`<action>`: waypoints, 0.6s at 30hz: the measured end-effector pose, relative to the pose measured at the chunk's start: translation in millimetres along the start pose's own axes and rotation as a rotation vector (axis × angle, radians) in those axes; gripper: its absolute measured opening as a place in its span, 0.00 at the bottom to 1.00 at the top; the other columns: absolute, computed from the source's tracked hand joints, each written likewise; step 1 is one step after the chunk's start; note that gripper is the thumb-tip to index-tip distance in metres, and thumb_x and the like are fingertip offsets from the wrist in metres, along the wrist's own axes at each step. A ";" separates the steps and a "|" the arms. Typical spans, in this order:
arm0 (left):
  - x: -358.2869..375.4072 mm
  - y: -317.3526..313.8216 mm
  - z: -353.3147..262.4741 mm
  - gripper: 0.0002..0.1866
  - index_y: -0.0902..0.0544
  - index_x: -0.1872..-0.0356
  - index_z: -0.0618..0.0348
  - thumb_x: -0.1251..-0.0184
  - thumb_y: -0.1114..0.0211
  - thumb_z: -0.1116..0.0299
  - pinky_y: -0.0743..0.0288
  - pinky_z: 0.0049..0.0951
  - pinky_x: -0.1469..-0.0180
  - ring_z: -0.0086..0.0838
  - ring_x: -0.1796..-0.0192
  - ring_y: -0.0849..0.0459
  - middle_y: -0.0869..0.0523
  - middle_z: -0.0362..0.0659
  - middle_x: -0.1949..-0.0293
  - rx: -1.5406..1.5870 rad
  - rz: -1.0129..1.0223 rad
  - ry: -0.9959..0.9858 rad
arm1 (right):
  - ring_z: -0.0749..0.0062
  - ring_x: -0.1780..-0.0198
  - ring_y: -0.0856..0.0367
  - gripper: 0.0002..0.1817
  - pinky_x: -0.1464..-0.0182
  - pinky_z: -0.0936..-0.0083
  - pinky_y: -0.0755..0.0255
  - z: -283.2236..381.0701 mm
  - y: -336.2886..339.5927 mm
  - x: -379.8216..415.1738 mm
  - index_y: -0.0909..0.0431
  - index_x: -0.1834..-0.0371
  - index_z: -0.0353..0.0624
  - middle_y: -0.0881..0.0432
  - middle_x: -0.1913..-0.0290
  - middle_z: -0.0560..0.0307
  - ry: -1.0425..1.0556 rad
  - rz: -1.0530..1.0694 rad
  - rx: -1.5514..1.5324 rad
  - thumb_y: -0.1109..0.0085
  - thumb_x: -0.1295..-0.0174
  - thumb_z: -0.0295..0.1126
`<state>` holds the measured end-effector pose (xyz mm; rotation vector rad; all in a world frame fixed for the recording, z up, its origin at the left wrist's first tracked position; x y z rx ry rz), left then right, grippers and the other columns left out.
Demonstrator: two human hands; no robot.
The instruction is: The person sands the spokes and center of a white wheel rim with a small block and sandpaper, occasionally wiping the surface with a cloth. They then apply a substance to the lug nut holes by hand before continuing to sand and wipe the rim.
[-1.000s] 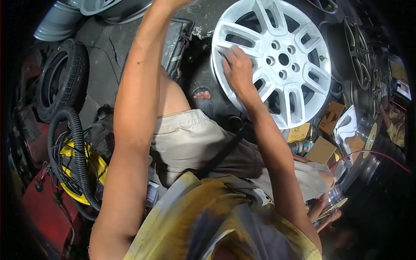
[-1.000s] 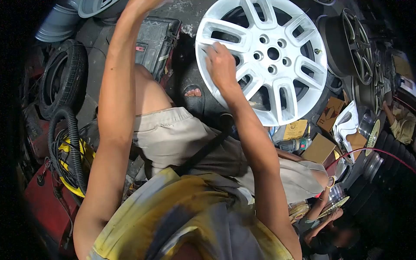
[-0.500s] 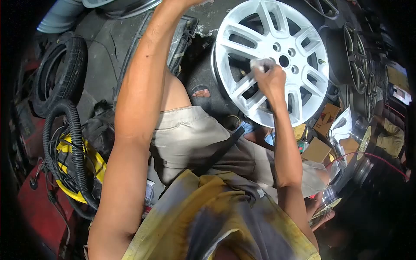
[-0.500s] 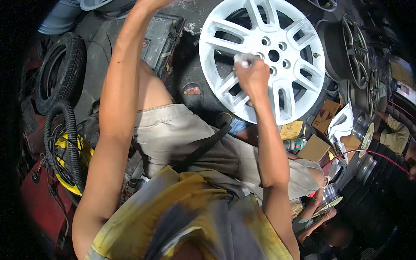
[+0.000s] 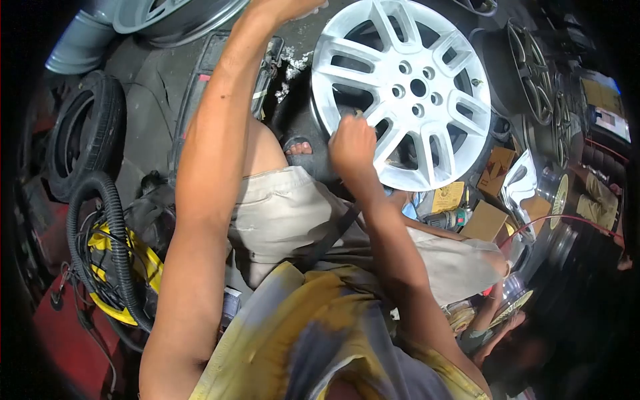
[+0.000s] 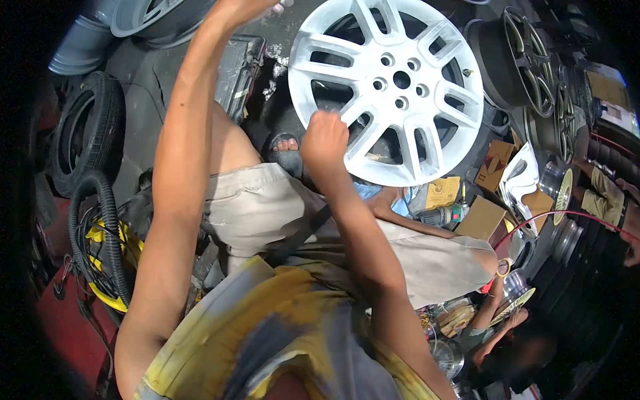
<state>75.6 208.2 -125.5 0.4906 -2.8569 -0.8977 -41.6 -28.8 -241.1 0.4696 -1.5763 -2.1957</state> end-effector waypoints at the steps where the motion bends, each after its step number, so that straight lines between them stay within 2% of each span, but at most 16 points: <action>1: -0.6 -3.6 0.6 0.18 0.12 0.71 0.63 0.26 0.32 0.57 0.22 0.28 0.70 0.23 0.74 0.15 0.11 0.42 0.76 0.046 0.014 -0.004 | 0.40 0.63 0.14 0.05 0.61 0.51 0.20 -0.4 -3.3 -7.6 0.19 0.74 0.35 0.17 0.67 0.36 -0.008 -0.009 -0.003 0.41 0.44 0.25; 4: 0.4 -4.3 3.7 0.18 0.12 0.70 0.63 0.26 0.32 0.57 0.23 0.27 0.70 0.22 0.74 0.16 0.11 0.41 0.75 0.099 0.023 0.004 | 0.43 0.59 0.13 0.05 0.61 0.54 0.18 -1.6 -10.5 -33.1 0.16 0.72 0.34 0.16 0.68 0.38 -0.041 0.089 0.039 0.41 0.43 0.22; 6: -3.9 0.4 8.7 0.18 0.12 0.70 0.63 0.26 0.32 0.57 0.23 0.27 0.70 0.21 0.74 0.16 0.11 0.41 0.75 0.117 0.008 0.020 | 0.43 0.61 0.12 0.05 0.58 0.57 0.17 1.0 -6.1 -5.5 0.16 0.72 0.35 0.17 0.67 0.38 -0.048 0.029 0.052 0.41 0.42 0.21; 8: -6.6 0.8 18.7 0.18 0.12 0.70 0.63 0.26 0.32 0.57 0.23 0.26 0.71 0.21 0.75 0.16 0.11 0.40 0.75 0.141 0.000 0.027 | 0.42 0.62 0.13 0.05 0.58 0.54 0.17 3.7 2.5 19.2 0.17 0.70 0.36 0.17 0.67 0.36 -0.094 0.156 0.001 0.42 0.40 0.23; 10: -3.3 2.5 13.8 0.18 0.12 0.70 0.62 0.26 0.32 0.57 0.24 0.26 0.72 0.21 0.75 0.17 0.12 0.40 0.75 0.125 0.005 0.071 | 0.39 0.60 0.13 0.06 0.57 0.47 0.21 -0.7 7.7 58.2 0.19 0.72 0.33 0.17 0.70 0.37 0.049 0.229 -0.144 0.38 0.42 0.26; 11: -2.0 4.7 10.8 0.18 0.12 0.70 0.62 0.26 0.32 0.57 0.24 0.26 0.72 0.20 0.76 0.17 0.12 0.40 0.75 0.107 -0.004 0.116 | 0.39 0.60 0.13 0.06 0.57 0.47 0.21 -13.6 10.1 78.0 0.19 0.72 0.33 0.17 0.70 0.37 0.035 0.227 -0.141 0.38 0.42 0.26; 13: 0.4 6.7 4.1 0.18 0.12 0.70 0.62 0.26 0.32 0.57 0.24 0.26 0.72 0.20 0.76 0.17 0.12 0.40 0.75 0.097 0.017 0.090 | 0.37 0.59 0.14 0.05 0.55 0.49 0.19 -49.0 4.3 112.2 0.17 0.66 0.32 0.17 0.66 0.36 -0.060 0.441 -0.194 0.40 0.40 0.24; 15: 10.4 6.3 11.1 0.17 0.12 0.70 0.62 0.26 0.32 0.58 0.24 0.26 0.73 0.21 0.76 0.16 0.12 0.40 0.76 0.076 0.039 0.090 | 0.38 0.57 0.14 0.06 0.53 0.49 0.20 -80.8 52.7 115.5 0.16 0.64 0.31 0.14 0.62 0.35 -0.315 0.248 -0.297 0.38 0.40 0.24; 16: 11.7 4.3 7.7 0.17 0.12 0.69 0.62 0.26 0.32 0.58 0.23 0.27 0.72 0.21 0.75 0.16 0.11 0.40 0.76 0.033 0.041 0.067 | 0.38 0.58 0.13 0.08 0.52 0.50 0.21 -83.3 81.8 104.6 0.14 0.63 0.33 0.13 0.61 0.34 -0.309 0.187 -0.269 0.35 0.40 0.27; 18: 6.2 4.3 -0.2 0.17 0.11 0.69 0.63 0.26 0.32 0.59 0.23 0.28 0.71 0.21 0.74 0.15 0.11 0.40 0.75 -0.009 0.025 0.019 | 0.38 0.58 0.13 0.09 0.52 0.52 0.21 -101.4 97.7 98.5 0.13 0.64 0.33 0.12 0.62 0.34 -0.365 0.084 -0.264 0.33 0.39 0.30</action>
Point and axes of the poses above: each hand's wrist, its own x-axis away from the middle knuckle, its own y-axis out of the back of the hand, z = x × y, the point moved 6 cm from there along -x, towards the middle knuckle
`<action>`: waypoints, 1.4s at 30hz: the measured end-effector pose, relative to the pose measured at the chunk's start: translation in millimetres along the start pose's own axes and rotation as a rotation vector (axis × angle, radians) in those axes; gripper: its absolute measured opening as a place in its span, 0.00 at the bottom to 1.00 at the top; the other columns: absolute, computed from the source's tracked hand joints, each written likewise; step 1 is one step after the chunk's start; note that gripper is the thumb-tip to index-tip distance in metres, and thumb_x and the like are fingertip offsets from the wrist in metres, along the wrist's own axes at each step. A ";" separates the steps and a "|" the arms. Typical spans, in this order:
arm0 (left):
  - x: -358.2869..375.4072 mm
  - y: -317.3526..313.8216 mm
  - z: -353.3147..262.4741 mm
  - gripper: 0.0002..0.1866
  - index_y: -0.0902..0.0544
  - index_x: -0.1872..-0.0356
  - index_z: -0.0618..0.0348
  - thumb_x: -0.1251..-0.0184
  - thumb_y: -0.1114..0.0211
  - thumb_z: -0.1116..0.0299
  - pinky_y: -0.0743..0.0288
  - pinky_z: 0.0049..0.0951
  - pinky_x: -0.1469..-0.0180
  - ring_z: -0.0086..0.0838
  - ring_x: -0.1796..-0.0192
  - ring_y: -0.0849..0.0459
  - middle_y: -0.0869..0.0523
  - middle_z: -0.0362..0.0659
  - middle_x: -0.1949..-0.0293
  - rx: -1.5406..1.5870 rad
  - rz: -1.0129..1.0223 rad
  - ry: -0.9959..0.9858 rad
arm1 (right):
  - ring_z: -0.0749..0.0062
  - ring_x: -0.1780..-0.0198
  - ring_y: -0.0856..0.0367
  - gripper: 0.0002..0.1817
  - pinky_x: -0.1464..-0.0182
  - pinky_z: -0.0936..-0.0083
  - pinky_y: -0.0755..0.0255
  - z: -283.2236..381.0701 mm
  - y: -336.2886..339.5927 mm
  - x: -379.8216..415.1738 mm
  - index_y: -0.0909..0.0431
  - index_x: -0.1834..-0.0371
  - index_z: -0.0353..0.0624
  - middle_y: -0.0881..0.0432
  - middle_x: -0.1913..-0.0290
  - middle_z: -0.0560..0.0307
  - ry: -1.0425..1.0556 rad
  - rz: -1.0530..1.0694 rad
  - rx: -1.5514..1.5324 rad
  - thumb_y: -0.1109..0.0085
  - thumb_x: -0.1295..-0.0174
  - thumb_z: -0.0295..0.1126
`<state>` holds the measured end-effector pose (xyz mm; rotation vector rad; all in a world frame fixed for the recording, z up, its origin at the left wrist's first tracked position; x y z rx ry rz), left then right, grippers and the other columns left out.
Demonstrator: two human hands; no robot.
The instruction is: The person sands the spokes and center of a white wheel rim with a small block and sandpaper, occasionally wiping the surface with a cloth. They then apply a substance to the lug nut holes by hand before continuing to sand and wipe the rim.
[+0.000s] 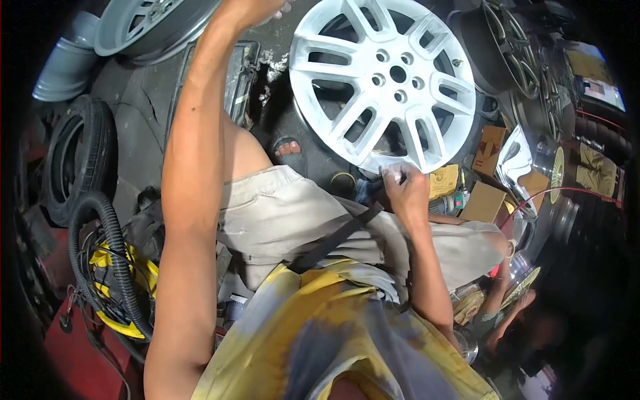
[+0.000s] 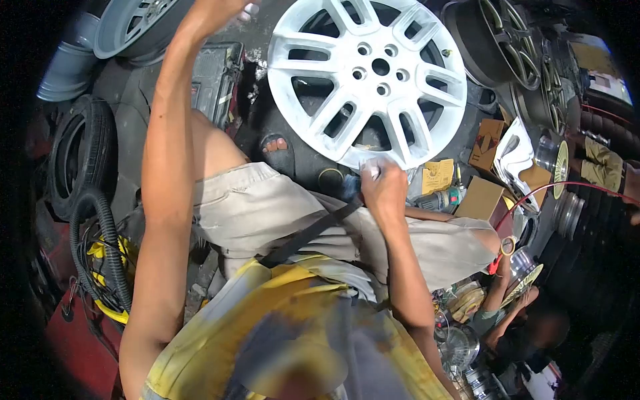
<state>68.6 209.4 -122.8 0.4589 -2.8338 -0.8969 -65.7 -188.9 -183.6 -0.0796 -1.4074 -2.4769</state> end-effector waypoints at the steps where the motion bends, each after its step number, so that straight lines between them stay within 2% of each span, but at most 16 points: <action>1: -0.8 -8.0 3.6 0.17 0.11 0.69 0.63 0.26 0.32 0.59 0.22 0.28 0.69 0.22 0.73 0.15 0.11 0.41 0.75 0.008 0.020 -0.021 | 0.39 0.57 0.13 0.10 0.51 0.52 0.22 -6.9 1.3 -6.6 0.13 0.63 0.33 0.13 0.62 0.34 -0.083 0.046 -0.004 0.32 0.40 0.31; 4: -3.8 -21.0 4.1 0.17 0.11 0.69 0.64 0.26 0.32 0.59 0.20 0.30 0.65 0.23 0.72 0.14 0.10 0.43 0.74 0.016 0.050 -0.055 | 0.37 0.57 0.14 0.11 0.52 0.51 0.22 1.8 -10.2 -20.3 0.13 0.65 0.32 0.13 0.61 0.32 -0.142 0.045 -0.069 0.32 0.40 0.31; 12: 9.1 -36.5 -17.1 0.18 0.10 0.64 0.64 0.31 0.30 0.54 0.19 0.37 0.59 0.33 0.67 0.11 0.09 0.50 0.71 -0.197 0.084 -0.140 | 0.37 0.64 0.15 0.07 0.60 0.48 0.19 30.6 -79.1 -29.2 0.20 0.73 0.35 0.17 0.64 0.34 0.338 -0.098 0.265 0.34 0.46 0.27; 15: -0.8 -43.9 -0.7 0.20 0.09 0.60 0.62 0.32 0.30 0.52 0.19 0.43 0.55 0.41 0.63 0.09 0.08 0.54 0.67 -0.251 0.100 -0.093 | 0.42 0.61 0.14 0.06 0.56 0.51 0.21 10.1 -38.8 12.6 0.17 0.61 0.39 0.15 0.66 0.40 0.368 0.181 0.103 0.37 0.37 0.28; 18: 0.9 -61.1 4.8 0.20 0.09 0.53 0.59 0.32 0.31 0.52 0.18 0.46 0.49 0.49 0.52 0.08 0.08 0.59 0.57 -0.332 0.211 -0.042 | 0.47 0.63 0.13 0.08 0.58 0.57 0.20 -39.6 -4.9 24.5 0.17 0.55 0.40 0.14 0.67 0.40 0.382 0.021 0.013 0.37 0.35 0.28; 20: 4.6 -93.0 3.0 0.20 0.10 0.55 0.61 0.26 0.33 0.52 0.18 0.47 0.49 0.50 0.58 0.09 0.08 0.54 0.64 -0.489 0.223 -0.408 | 0.39 0.62 0.15 0.08 0.57 0.52 0.22 -57.3 25.5 18.1 0.19 0.56 0.41 0.14 0.63 0.36 -0.156 0.057 -0.239 0.35 0.36 0.28; 23: 62.5 -150.5 -11.0 0.17 0.11 0.48 0.59 0.23 0.38 0.57 0.17 0.45 0.49 0.45 0.58 0.08 0.08 0.53 0.62 -0.404 0.856 -0.181 | 0.37 0.58 0.14 0.11 0.57 0.54 0.23 -55.1 20.0 6.7 0.23 0.53 0.38 0.14 0.61 0.34 -0.220 0.044 -0.310 0.33 0.34 0.28; 24: 89.0 -173.2 -4.8 0.15 0.09 0.59 0.60 0.28 0.38 0.60 0.15 0.41 0.57 0.37 0.66 0.08 0.07 0.50 0.68 -0.297 1.039 -0.150 | 0.37 0.58 0.14 0.11 0.57 0.54 0.23 -54.6 16.3 4.8 0.23 0.53 0.38 0.14 0.61 0.34 -0.222 0.041 -0.311 0.33 0.34 0.28; 25: 112.1 -195.0 0.3 0.15 0.10 0.57 0.62 0.30 0.40 0.63 0.15 0.39 0.62 0.36 0.70 0.09 0.07 0.50 0.70 -0.409 1.013 -0.479 | 0.36 0.57 0.14 0.12 0.57 0.55 0.22 -48.1 14.2 2.6 0.23 0.52 0.37 0.14 0.60 0.34 -0.107 0.001 -0.247 0.33 0.35 0.27; 26: 141.0 -192.7 -8.6 0.15 0.10 0.56 0.65 0.32 0.39 0.65 0.15 0.40 0.65 0.40 0.72 0.09 0.08 0.53 0.70 -0.380 1.249 -0.118 | 0.36 0.56 0.14 0.13 0.56 0.55 0.22 -42.6 14.0 2.6 0.24 0.52 0.36 0.14 0.59 0.33 0.005 -0.037 -0.184 0.32 0.37 0.26; 27: 158.5 -212.1 17.4 0.17 0.12 0.52 0.69 0.34 0.39 0.67 0.15 0.42 0.65 0.44 0.72 0.09 0.09 0.56 0.70 -0.564 1.306 -0.112 | 0.34 0.56 0.15 0.12 0.55 0.54 0.22 -41.0 15.3 4.0 0.22 0.54 0.34 0.14 0.58 0.32 0.051 -0.041 -0.163 0.32 0.37 0.25; 28: 172.2 -211.8 12.8 0.33 0.27 0.26 0.62 0.33 0.35 0.65 0.16 0.45 0.50 0.47 0.56 0.08 0.09 0.60 0.60 -0.797 1.424 -0.082 | 0.34 0.56 0.15 0.12 0.55 0.54 0.22 -46.9 14.6 5.9 0.22 0.54 0.34 0.14 0.58 0.32 0.044 -0.042 -0.162 0.32 0.37 0.25; 31: 196.7 -226.7 21.0 0.43 0.40 0.20 0.68 0.36 0.34 0.66 0.16 0.44 0.48 0.49 0.51 0.09 0.10 0.63 0.53 -0.895 1.226 -0.332 | 0.46 0.62 0.14 0.09 0.57 0.60 0.23 -62.6 23.7 13.5 0.17 0.56 0.33 0.14 0.63 0.38 0.110 -0.111 -0.090 0.33 0.35 0.28; 36: 207.6 -250.9 16.2 0.52 0.51 0.22 0.84 0.35 0.30 0.61 0.18 0.46 0.42 0.53 0.44 0.12 0.13 0.68 0.48 -0.734 1.319 -0.197 | 0.33 0.55 0.15 0.11 0.52 0.50 0.24 -75.7 45.4 8.6 0.12 0.55 0.35 0.14 0.57 0.32 -0.046 -0.113 -0.065 0.35 0.34 0.31; 39: 188.1 -202.4 -44.6 0.28 0.14 0.43 0.64 0.30 0.31 0.48 0.25 0.28 0.82 0.33 0.80 0.18 0.09 0.50 0.65 0.002 1.711 0.007 | 0.33 0.54 0.16 0.13 0.52 0.49 0.24 -78.0 56.2 6.6 0.12 0.51 0.37 0.16 0.57 0.32 -0.018 -0.138 0.017 0.36 0.31 0.33; 42: 134.2 -167.9 -53.7 0.19 0.10 0.48 0.58 0.20 0.38 0.53 0.18 0.30 0.54 0.25 0.62 0.12 0.07 0.45 0.64 -0.032 1.321 -0.296 | 0.34 0.56 0.16 0.13 0.53 0.50 0.24 -65.5 62.3 3.0 0.11 0.49 0.39 0.17 0.57 0.34 0.097 -0.121 0.110 0.38 0.30 0.33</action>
Point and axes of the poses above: each hand's wrist, its own x-axis away from the middle knuckle, its own y-axis out of the back of the hand, z = x × y, the point moved 6 cm from there along -x, towards the middle knuckle
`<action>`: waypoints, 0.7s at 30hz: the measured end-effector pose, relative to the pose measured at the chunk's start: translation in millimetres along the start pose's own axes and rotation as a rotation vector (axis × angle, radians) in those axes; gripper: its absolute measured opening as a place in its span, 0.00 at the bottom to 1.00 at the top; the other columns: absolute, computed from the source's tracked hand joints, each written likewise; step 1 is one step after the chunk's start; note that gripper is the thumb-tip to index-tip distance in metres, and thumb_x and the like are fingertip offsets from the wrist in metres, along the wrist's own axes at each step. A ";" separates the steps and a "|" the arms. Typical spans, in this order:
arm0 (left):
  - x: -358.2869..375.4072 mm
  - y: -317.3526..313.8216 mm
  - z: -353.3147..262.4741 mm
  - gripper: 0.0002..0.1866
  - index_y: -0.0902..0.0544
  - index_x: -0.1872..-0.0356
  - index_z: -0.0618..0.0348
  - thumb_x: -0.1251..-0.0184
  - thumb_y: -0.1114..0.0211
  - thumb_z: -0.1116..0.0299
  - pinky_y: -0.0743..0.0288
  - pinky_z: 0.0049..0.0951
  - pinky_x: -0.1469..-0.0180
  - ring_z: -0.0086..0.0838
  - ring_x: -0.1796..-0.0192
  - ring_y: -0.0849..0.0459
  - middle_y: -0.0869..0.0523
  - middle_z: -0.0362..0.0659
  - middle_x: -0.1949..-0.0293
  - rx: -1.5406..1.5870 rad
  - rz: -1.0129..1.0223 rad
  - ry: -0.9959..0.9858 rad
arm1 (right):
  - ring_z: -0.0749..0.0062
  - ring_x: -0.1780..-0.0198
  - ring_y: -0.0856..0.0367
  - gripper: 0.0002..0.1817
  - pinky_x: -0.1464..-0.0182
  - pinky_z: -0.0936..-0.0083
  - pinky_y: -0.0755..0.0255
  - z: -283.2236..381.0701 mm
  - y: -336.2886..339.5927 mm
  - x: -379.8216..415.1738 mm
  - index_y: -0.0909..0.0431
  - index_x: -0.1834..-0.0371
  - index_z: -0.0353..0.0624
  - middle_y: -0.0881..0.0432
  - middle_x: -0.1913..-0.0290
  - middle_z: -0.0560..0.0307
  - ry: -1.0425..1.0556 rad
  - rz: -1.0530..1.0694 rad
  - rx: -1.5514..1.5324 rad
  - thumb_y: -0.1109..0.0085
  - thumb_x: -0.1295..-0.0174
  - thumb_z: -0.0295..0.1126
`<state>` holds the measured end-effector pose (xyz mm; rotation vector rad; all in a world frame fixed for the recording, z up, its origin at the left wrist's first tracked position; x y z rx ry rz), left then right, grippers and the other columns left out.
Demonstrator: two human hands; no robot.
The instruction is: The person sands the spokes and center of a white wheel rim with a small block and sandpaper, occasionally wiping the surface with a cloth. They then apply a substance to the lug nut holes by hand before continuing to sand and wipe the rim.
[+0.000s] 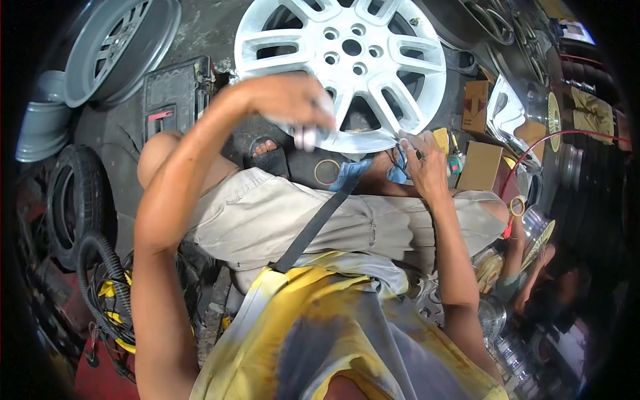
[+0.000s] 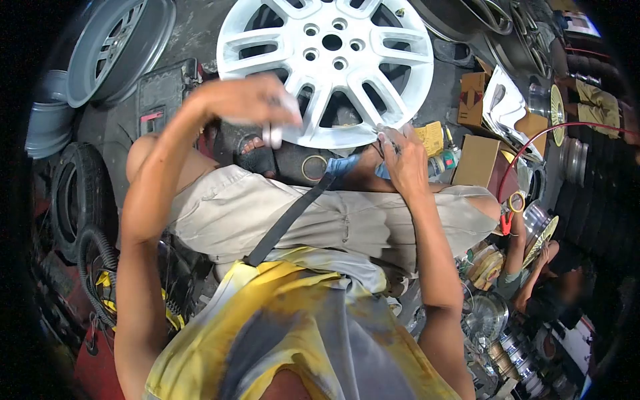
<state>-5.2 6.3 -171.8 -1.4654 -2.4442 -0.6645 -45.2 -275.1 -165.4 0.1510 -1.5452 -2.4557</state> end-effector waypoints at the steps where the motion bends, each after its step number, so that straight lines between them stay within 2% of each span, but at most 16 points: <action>1: 12.6 26.2 17.7 0.20 0.11 0.49 0.60 0.22 0.36 0.52 0.17 0.33 0.53 0.28 0.60 0.10 0.07 0.48 0.62 -0.016 -0.263 0.070 | 0.36 0.56 0.16 0.13 0.53 0.50 0.23 7.5 -1.9 0.2 0.11 0.48 0.40 0.18 0.57 0.36 0.038 0.044 0.006 0.38 0.30 0.33; 2: 25.3 53.0 25.5 0.20 0.11 0.49 0.61 0.24 0.35 0.53 0.17 0.37 0.51 0.37 0.60 0.09 0.07 0.51 0.61 -0.161 -0.479 0.152 | 0.38 0.56 0.16 0.13 0.53 0.50 0.23 14.0 -5.4 0.3 0.11 0.48 0.41 0.18 0.57 0.37 0.080 0.085 0.012 0.38 0.30 0.33; 3: 40.2 76.0 38.9 0.20 0.11 0.49 0.62 0.24 0.35 0.54 0.17 0.42 0.48 0.47 0.58 0.09 0.08 0.56 0.61 -0.481 -0.659 0.278 | 0.41 0.56 0.15 0.13 0.53 0.52 0.22 18.9 -11.0 1.1 0.11 0.48 0.42 0.18 0.56 0.38 0.132 0.106 0.057 0.37 0.30 0.33; 4: 53.5 90.7 48.6 0.19 0.11 0.49 0.62 0.24 0.35 0.56 0.18 0.45 0.47 0.52 0.56 0.09 0.09 0.59 0.60 -0.610 -0.802 0.350 | 0.41 0.56 0.15 0.13 0.53 0.52 0.22 23.2 -16.2 -1.9 0.11 0.48 0.42 0.18 0.56 0.38 0.142 0.104 0.052 0.37 0.30 0.33; 6: 70.3 113.9 75.7 0.20 0.10 0.46 0.56 0.27 0.34 0.52 0.19 0.49 0.41 0.53 0.50 0.09 0.08 0.59 0.55 -0.615 -0.835 0.473 | 0.44 0.57 0.15 0.12 0.55 0.54 0.21 38.6 -29.6 -3.1 0.11 0.51 0.41 0.19 0.58 0.40 0.202 0.085 -0.068 0.37 0.30 0.33; 7: 73.2 115.6 77.5 0.20 0.10 0.46 0.56 0.27 0.34 0.52 0.19 0.49 0.41 0.53 0.50 0.09 0.08 0.59 0.55 -0.619 -0.832 0.474 | 0.46 0.59 0.16 0.12 0.57 0.55 0.21 47.6 -40.6 -5.6 0.12 0.51 0.40 0.19 0.60 0.43 0.223 0.060 -0.113 0.38 0.30 0.34; 9: 74.3 118.6 78.9 0.22 0.12 0.45 0.63 0.25 0.35 0.54 0.19 0.46 0.46 0.52 0.53 0.08 0.09 0.62 0.58 -0.528 -0.825 0.433 | 0.46 0.60 0.16 0.12 0.57 0.53 0.22 77.1 -57.0 -11.6 0.12 0.51 0.41 0.20 0.62 0.43 0.237 0.046 -0.148 0.37 0.30 0.34; 11: 70.2 116.0 78.8 0.23 0.12 0.45 0.64 0.25 0.35 0.53 0.19 0.46 0.46 0.52 0.54 0.08 0.09 0.62 0.58 -0.540 -0.823 0.428 | 0.46 0.61 0.16 0.13 0.58 0.52 0.22 97.7 -74.9 -16.4 0.12 0.50 0.42 0.21 0.63 0.43 0.255 0.034 -0.184 0.37 0.30 0.35; 13: 69.0 113.2 77.2 0.24 0.12 0.44 0.65 0.25 0.35 0.53 0.19 0.46 0.47 0.52 0.55 0.08 0.09 0.61 0.59 -0.546 -0.822 0.425 | 0.50 0.61 0.18 0.14 0.59 0.54 0.25 99.7 -106.0 -15.1 0.12 0.49 0.42 0.21 0.61 0.45 0.258 0.129 -0.034 0.36 0.32 0.37; 14: 69.5 112.0 73.5 0.24 0.12 0.45 0.66 0.25 0.35 0.52 0.19 0.46 0.48 0.52 0.56 0.08 0.09 0.60 0.60 -0.571 -0.834 0.380 | 0.50 0.61 0.18 0.14 0.59 0.54 0.25 99.9 -109.6 -10.2 0.12 0.49 0.42 0.21 0.61 0.45 0.261 0.130 -0.031 0.36 0.32 0.37; 16: 71.7 110.5 69.6 0.25 0.13 0.45 0.67 0.25 0.34 0.51 0.18 0.46 0.48 0.51 0.57 0.08 0.08 0.60 0.61 -0.579 -0.856 0.343 | 0.53 0.56 0.22 0.14 0.56 0.57 0.31 105.5 -110.7 3.6 0.12 0.51 0.42 0.22 0.56 0.48 0.319 0.120 0.175 0.36 0.32 0.39; 19: 65.8 113.4 66.3 0.25 0.12 0.45 0.65 0.27 0.34 0.50 0.18 0.47 0.49 0.51 0.57 0.08 0.08 0.59 0.62 -0.528 -0.843 0.364 | 0.54 0.51 0.28 0.13 0.52 0.58 0.37 117.1 -113.9 -5.3 0.11 0.57 0.42 0.24 0.51 0.49 0.389 0.043 0.257 0.37 0.33 0.39; 21: 58.8 112.9 63.5 0.25 0.11 0.47 0.64 0.27 0.33 0.50 0.19 0.47 0.49 0.51 0.57 0.08 0.09 0.59 0.63 -0.532 -0.813 0.363 | 0.53 0.49 0.29 0.12 0.51 0.56 0.37 113.4 -125.8 -23.0 0.11 0.59 0.42 0.25 0.51 0.48 0.359 0.043 0.237 0.37 0.33 0.38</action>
Point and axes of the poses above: each hand's wrist, its own x-axis away from the middle knuckle, its own y-axis out of the back of the hand, z = x × y, the point moved 6 cm from there along -x, towards the middle knuckle
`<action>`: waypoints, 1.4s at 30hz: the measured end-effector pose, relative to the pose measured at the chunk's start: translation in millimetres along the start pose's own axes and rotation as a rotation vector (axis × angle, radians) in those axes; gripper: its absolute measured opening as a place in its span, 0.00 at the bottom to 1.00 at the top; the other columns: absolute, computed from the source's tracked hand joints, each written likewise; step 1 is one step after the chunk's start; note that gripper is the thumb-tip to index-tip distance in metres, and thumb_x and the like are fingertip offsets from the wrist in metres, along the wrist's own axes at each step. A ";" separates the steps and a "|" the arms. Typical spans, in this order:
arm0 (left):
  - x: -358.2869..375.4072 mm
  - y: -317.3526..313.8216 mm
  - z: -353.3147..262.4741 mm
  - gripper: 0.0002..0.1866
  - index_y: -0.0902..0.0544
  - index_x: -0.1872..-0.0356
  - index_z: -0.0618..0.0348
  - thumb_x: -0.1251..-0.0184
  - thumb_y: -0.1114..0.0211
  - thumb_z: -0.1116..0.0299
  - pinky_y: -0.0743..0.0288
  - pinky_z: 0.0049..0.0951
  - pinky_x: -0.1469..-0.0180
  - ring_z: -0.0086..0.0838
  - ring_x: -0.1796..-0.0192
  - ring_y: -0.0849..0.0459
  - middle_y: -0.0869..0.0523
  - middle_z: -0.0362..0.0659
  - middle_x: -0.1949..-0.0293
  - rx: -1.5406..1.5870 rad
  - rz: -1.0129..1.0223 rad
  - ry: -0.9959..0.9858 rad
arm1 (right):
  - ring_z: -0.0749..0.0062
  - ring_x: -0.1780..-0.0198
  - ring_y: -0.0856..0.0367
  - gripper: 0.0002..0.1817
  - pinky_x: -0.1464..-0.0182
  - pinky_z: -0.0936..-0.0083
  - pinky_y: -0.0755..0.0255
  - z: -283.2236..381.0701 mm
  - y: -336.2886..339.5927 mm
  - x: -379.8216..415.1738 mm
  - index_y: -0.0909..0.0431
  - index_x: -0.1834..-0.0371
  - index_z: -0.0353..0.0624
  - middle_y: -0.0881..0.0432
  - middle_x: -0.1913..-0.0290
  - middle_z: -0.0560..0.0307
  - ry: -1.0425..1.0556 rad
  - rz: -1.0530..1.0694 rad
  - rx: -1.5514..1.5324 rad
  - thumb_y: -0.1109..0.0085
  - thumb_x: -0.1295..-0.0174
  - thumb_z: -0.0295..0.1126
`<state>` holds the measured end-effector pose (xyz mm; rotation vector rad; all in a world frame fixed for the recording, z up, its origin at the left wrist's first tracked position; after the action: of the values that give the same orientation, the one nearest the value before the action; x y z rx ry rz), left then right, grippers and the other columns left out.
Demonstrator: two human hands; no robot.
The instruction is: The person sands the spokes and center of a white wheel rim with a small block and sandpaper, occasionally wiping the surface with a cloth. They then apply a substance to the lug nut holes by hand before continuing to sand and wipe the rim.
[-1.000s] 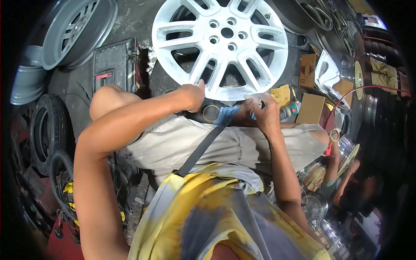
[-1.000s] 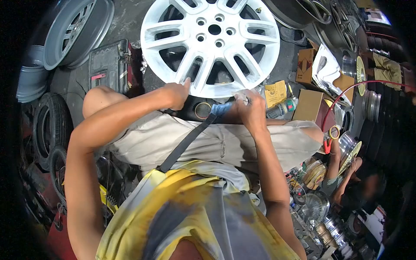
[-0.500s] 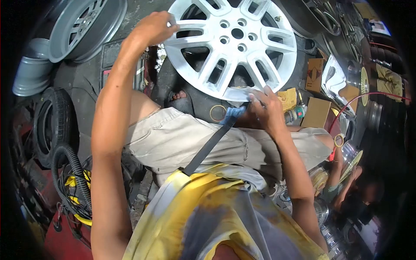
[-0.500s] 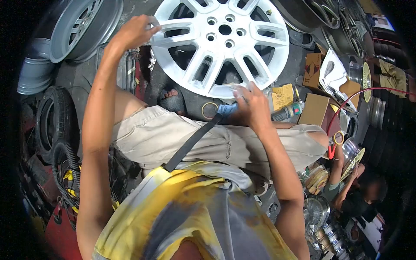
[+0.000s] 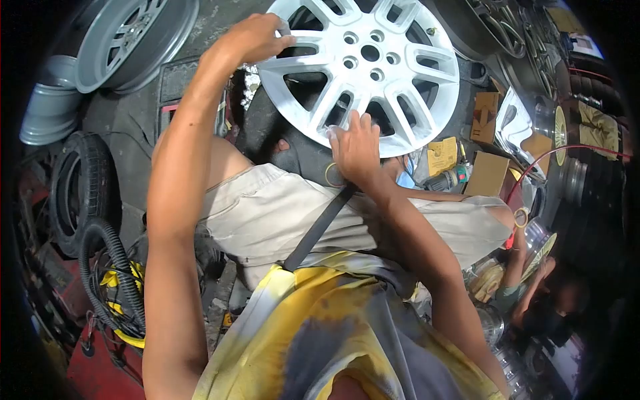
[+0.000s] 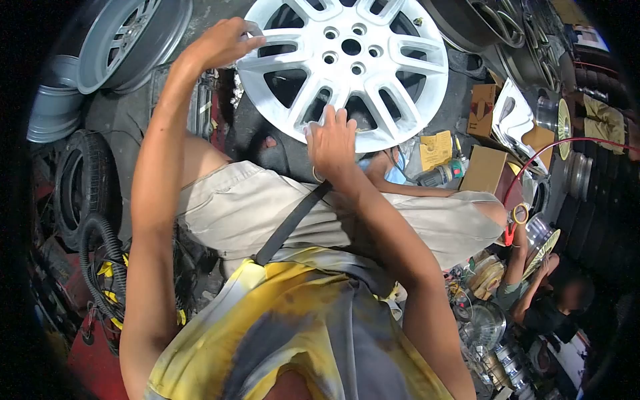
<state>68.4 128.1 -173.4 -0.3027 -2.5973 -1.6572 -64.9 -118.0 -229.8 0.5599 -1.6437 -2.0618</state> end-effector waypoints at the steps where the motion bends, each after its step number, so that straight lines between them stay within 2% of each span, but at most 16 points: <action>1: -0.4 -0.4 -0.2 0.25 0.11 0.47 0.64 0.27 0.33 0.50 0.19 0.47 0.49 0.51 0.57 0.08 0.09 0.59 0.63 -0.003 -0.003 0.002 | 0.52 0.48 0.30 0.12 0.50 0.54 0.38 -2.6 -4.3 -5.8 0.10 0.62 0.42 0.26 0.50 0.46 -0.025 0.001 -0.017 0.37 0.34 0.38; 7: 4.0 5.1 1.8 0.22 0.10 0.48 0.59 0.27 0.33 0.50 0.18 0.46 0.50 0.52 0.59 0.09 0.09 0.59 0.63 -0.019 -0.036 -0.057 | 0.49 0.48 0.30 0.10 0.51 0.54 0.38 13.1 16.6 14.1 0.11 0.65 0.38 0.27 0.49 0.44 -0.029 0.062 -0.040 0.37 0.37 0.34; 13: 3.3 4.7 -4.3 0.24 0.11 0.48 0.66 0.27 0.33 0.51 0.18 0.48 0.49 0.54 0.58 0.09 0.09 0.61 0.62 -0.015 -0.044 -0.054 | 0.51 0.48 0.30 0.10 0.53 0.55 0.38 -1.1 -11.3 -22.4 0.10 0.63 0.40 0.27 0.48 0.44 0.044 0.151 -0.073 0.36 0.39 0.34; 15: 4.2 4.0 -1.9 0.24 0.11 0.48 0.66 0.27 0.33 0.51 0.18 0.48 0.49 0.54 0.59 0.09 0.09 0.61 0.62 -0.010 -0.058 -0.055 | 0.51 0.47 0.29 0.11 0.51 0.55 0.35 6.9 3.7 -11.8 0.10 0.58 0.44 0.28 0.48 0.46 0.094 0.134 -0.115 0.38 0.32 0.37; 21: -5.8 0.7 -5.1 0.23 0.10 0.49 0.62 0.28 0.32 0.50 0.18 0.48 0.47 0.54 0.56 0.09 0.09 0.60 0.61 -0.017 -0.005 -0.048 | 0.50 0.47 0.30 0.13 0.50 0.54 0.35 -5.4 -23.3 -27.7 0.10 0.56 0.43 0.29 0.48 0.45 0.044 0.244 0.035 0.37 0.32 0.39; 23: -1.1 -1.2 -3.5 0.24 0.10 0.49 0.63 0.28 0.33 0.49 0.17 0.47 0.48 0.54 0.58 0.08 0.09 0.60 0.62 -0.023 -0.044 -0.081 | 0.48 0.45 0.29 0.15 0.48 0.49 0.34 -8.1 -14.4 -17.1 0.10 0.50 0.44 0.28 0.46 0.43 0.043 0.285 -0.014 0.40 0.29 0.40; 25: -2.8 -3.0 5.0 0.25 0.09 0.52 0.64 0.28 0.33 0.48 0.18 0.48 0.48 0.54 0.58 0.09 0.09 0.60 0.65 0.006 -0.012 -0.008 | 0.45 0.43 0.26 0.15 0.45 0.50 0.33 -7.5 12.7 -4.1 0.11 0.58 0.39 0.25 0.45 0.38 0.068 0.173 -0.405 0.41 0.30 0.40; 28: -6.7 -11.8 20.7 0.24 0.10 0.49 0.61 0.30 0.32 0.49 0.18 0.48 0.43 0.54 0.50 0.10 0.09 0.61 0.54 -0.060 0.096 0.102 | 0.41 0.48 0.23 0.17 0.46 0.51 0.29 -66.9 36.8 2.1 0.12 0.52 0.39 0.23 0.50 0.35 -0.221 0.142 -0.333 0.43 0.27 0.40; 29: -6.2 -17.1 28.6 0.24 0.10 0.49 0.61 0.30 0.32 0.49 0.18 0.48 0.43 0.54 0.50 0.10 0.09 0.61 0.54 -0.067 0.094 0.099 | 0.39 0.53 0.22 0.17 0.47 0.51 0.27 -93.9 50.1 0.9 0.13 0.49 0.38 0.22 0.56 0.34 -0.066 0.011 -0.238 0.46 0.25 0.39; 31: -5.3 -36.1 54.1 0.26 0.10 0.58 0.67 0.27 0.34 0.46 0.18 0.47 0.47 0.53 0.61 0.08 0.09 0.57 0.68 -0.125 0.076 0.151 | 0.38 0.49 0.20 0.20 0.45 0.50 0.26 -155.2 72.3 6.4 0.13 0.46 0.40 0.21 0.57 0.33 -0.370 -0.044 -0.156 0.50 0.22 0.42; 32: -4.5 -48.5 69.0 0.28 0.11 0.59 0.70 0.26 0.33 0.46 0.14 0.46 0.56 0.48 0.66 0.07 0.09 0.59 0.69 -0.118 0.097 0.190 | 0.36 0.50 0.18 0.21 0.44 0.48 0.26 -184.9 76.1 8.7 0.13 0.45 0.42 0.19 0.55 0.32 -0.397 -0.112 -0.193 0.51 0.21 0.45; 33: -0.8 -48.5 61.8 0.28 0.11 0.59 0.70 0.26 0.33 0.46 0.14 0.46 0.56 0.48 0.66 0.07 0.09 0.59 0.69 -0.120 0.094 0.179 | 0.36 0.50 0.18 0.21 0.44 0.48 0.26 -205.9 71.8 10.2 0.13 0.45 0.42 0.19 0.55 0.32 -0.403 -0.121 -0.189 0.51 0.21 0.45; 35: 28.0 -66.1 55.7 0.30 0.15 0.54 0.75 0.26 0.33 0.47 0.12 0.42 0.69 0.44 0.71 0.08 0.09 0.60 0.69 0.224 0.392 0.437 | 0.32 0.51 0.17 0.21 0.44 0.46 0.26 -239.1 58.1 13.7 0.13 0.44 0.44 0.17 0.54 0.30 -0.479 -0.149 -0.132 0.51 0.21 0.46; 36: 31.4 -75.0 54.6 0.30 0.15 0.54 0.75 0.26 0.33 0.47 0.12 0.42 0.69 0.44 0.71 0.08 0.09 0.60 0.69 0.219 0.388 0.433 | 0.32 0.51 0.17 0.21 0.44 0.46 0.26 -238.9 49.3 11.8 0.13 0.44 0.44 0.17 0.54 0.30 -0.480 -0.156 -0.133 0.51 0.21 0.46; 38: 49.8 -124.6 57.1 0.33 0.23 0.42 0.77 0.26 0.30 0.49 0.10 0.40 0.73 0.47 0.72 0.08 0.10 0.63 0.66 0.754 0.508 0.654 | 0.30 0.49 0.17 0.23 0.44 0.45 0.26 -225.0 26.1 3.3 0.13 0.45 0.42 0.16 0.53 0.29 -0.468 -0.155 -0.183 0.53 0.21 0.46; 42: 59.8 -150.9 47.6 0.30 0.22 0.41 0.77 0.26 0.30 0.55 0.08 0.42 0.69 0.49 0.67 0.07 0.11 0.65 0.59 1.031 0.269 0.677 | 0.30 0.47 0.17 0.26 0.43 0.45 0.26 -228.2 -5.6 -18.5 0.14 0.49 0.36 0.15 0.53 0.28 -0.531 -0.141 -0.261 0.56 0.19 0.47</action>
<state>-15.5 117.8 -319.9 -0.0104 -2.3179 -0.1415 78.8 -288.3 -282.6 0.0337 -1.5882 -2.6410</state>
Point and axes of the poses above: each hand's wrist, its own x-axis away from the middle knuckle, its own y-axis out of the back of the hand, z = x × y, the point moved 6 cm from there along -x, towards the middle knuckle
